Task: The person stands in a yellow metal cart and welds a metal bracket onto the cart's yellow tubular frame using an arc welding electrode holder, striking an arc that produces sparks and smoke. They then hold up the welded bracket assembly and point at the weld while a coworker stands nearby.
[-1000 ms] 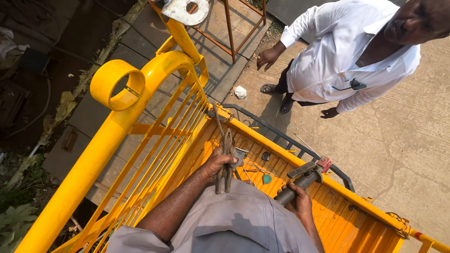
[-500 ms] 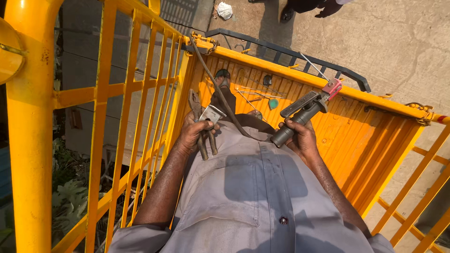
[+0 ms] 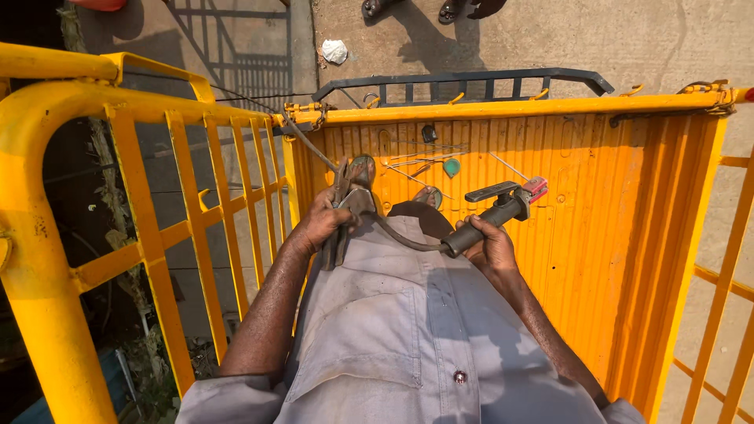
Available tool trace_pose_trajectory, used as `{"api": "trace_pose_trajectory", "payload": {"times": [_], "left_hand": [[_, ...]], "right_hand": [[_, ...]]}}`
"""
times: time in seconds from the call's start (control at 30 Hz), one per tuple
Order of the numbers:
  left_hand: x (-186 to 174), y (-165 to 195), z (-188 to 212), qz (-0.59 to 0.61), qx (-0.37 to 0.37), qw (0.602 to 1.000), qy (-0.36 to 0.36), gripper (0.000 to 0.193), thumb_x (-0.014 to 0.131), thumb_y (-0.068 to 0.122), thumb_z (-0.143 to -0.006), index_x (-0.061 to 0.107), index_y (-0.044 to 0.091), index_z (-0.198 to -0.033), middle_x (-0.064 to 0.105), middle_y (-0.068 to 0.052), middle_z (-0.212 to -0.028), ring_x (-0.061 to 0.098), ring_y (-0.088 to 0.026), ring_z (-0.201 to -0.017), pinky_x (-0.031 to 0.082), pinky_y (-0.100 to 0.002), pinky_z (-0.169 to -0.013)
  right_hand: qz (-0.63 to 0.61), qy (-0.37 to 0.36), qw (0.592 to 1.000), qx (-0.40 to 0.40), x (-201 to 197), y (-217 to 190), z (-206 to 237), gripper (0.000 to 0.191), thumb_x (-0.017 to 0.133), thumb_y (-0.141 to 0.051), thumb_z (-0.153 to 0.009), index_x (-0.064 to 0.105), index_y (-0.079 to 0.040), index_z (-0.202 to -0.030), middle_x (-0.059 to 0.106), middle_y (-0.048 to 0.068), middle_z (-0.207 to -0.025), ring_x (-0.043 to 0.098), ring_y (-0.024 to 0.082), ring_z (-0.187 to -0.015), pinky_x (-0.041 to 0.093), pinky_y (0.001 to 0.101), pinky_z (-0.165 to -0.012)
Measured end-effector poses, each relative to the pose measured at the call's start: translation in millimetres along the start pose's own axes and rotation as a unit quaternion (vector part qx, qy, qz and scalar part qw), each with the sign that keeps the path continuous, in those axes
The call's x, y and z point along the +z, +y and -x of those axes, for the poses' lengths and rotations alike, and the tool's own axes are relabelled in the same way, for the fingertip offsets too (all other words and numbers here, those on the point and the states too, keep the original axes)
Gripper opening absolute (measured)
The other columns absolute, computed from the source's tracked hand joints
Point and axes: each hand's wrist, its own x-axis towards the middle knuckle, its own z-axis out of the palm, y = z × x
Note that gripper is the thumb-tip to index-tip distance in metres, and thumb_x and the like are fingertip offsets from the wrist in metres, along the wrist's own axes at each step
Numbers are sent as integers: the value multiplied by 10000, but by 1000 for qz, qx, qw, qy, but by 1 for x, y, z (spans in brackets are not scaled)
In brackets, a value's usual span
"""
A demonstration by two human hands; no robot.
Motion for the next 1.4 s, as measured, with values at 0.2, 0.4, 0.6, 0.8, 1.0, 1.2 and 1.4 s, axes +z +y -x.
{"api": "trace_pose_trajectory", "payload": {"times": [0.2, 0.4, 0.6, 0.8, 1.0, 1.2, 1.4], "left_hand": [[-28, 3, -78, 68, -122, 990, 29, 316, 632, 22, -795, 627, 21, -1111, 624, -75, -822, 629, -190, -663, 565, -336, -540], [-65, 14, -110, 95, -201, 974, 46, 185, 600, 54, -848, 627, -26, -1013, 634, -131, -860, 641, -237, -658, 611, -379, -561], [-80, 18, -132, 130, -286, 949, 7, 191, 586, 79, -837, 609, -9, -1006, 630, -151, -904, 670, -285, -695, 643, -397, -618], [-61, 5, -148, 169, -300, 939, -7, 241, 560, 93, -840, 614, -12, -1050, 655, -162, -942, 692, -302, -730, 632, -420, -647], [-53, -5, -151, 170, -260, 950, 36, 285, 560, 68, -830, 632, -58, -1074, 681, -194, -926, 702, -308, -730, 618, -420, -646], [-68, 1, -117, 133, -114, 982, 75, 252, 569, 9, -840, 573, -77, -1078, 628, -175, -892, 649, -284, -634, 619, -427, -623], [2, -29, -33, 52, -125, 989, 56, 335, 562, 17, -803, 546, 4, -1138, 633, -113, -877, 646, -206, -605, 594, -346, -553]], "right_hand": [[-24, 46, 998, -32, 22, 15, 29, 239, 693, -148, -935, 582, -9, -1094, 668, 129, -1002, 683, 260, -987, 582, 504, -912], [-4, 109, 993, -53, 59, 35, 58, 261, 699, -153, -908, 586, -17, -1101, 664, 117, -979, 671, 255, -941, 596, 500, -862], [-49, 141, 987, -56, 63, 68, 64, 319, 704, -122, -867, 588, -27, -1148, 671, 126, -942, 687, 274, -871, 588, 472, -786], [-96, 142, 974, -145, 54, 103, 95, 356, 702, -30, -853, 538, 28, -1164, 662, 138, -955, 706, 285, -919, 631, 526, -843], [-104, 209, 962, -138, 44, 122, 92, 410, 713, -50, -838, 543, -27, -1210, 652, 103, -1007, 684, 250, -905, 611, 504, -811], [-166, 201, 965, -30, -1, 132, 62, 358, 693, -86, -852, 522, -12, -1157, 642, 137, -982, 691, 263, -870, 629, 467, -787], [-109, 166, 974, -113, -63, 112, 81, 399, 669, -67, -900, 492, -41, -1256, 635, 114, -1048, 650, 220, -865, 592, 426, -720]]}}
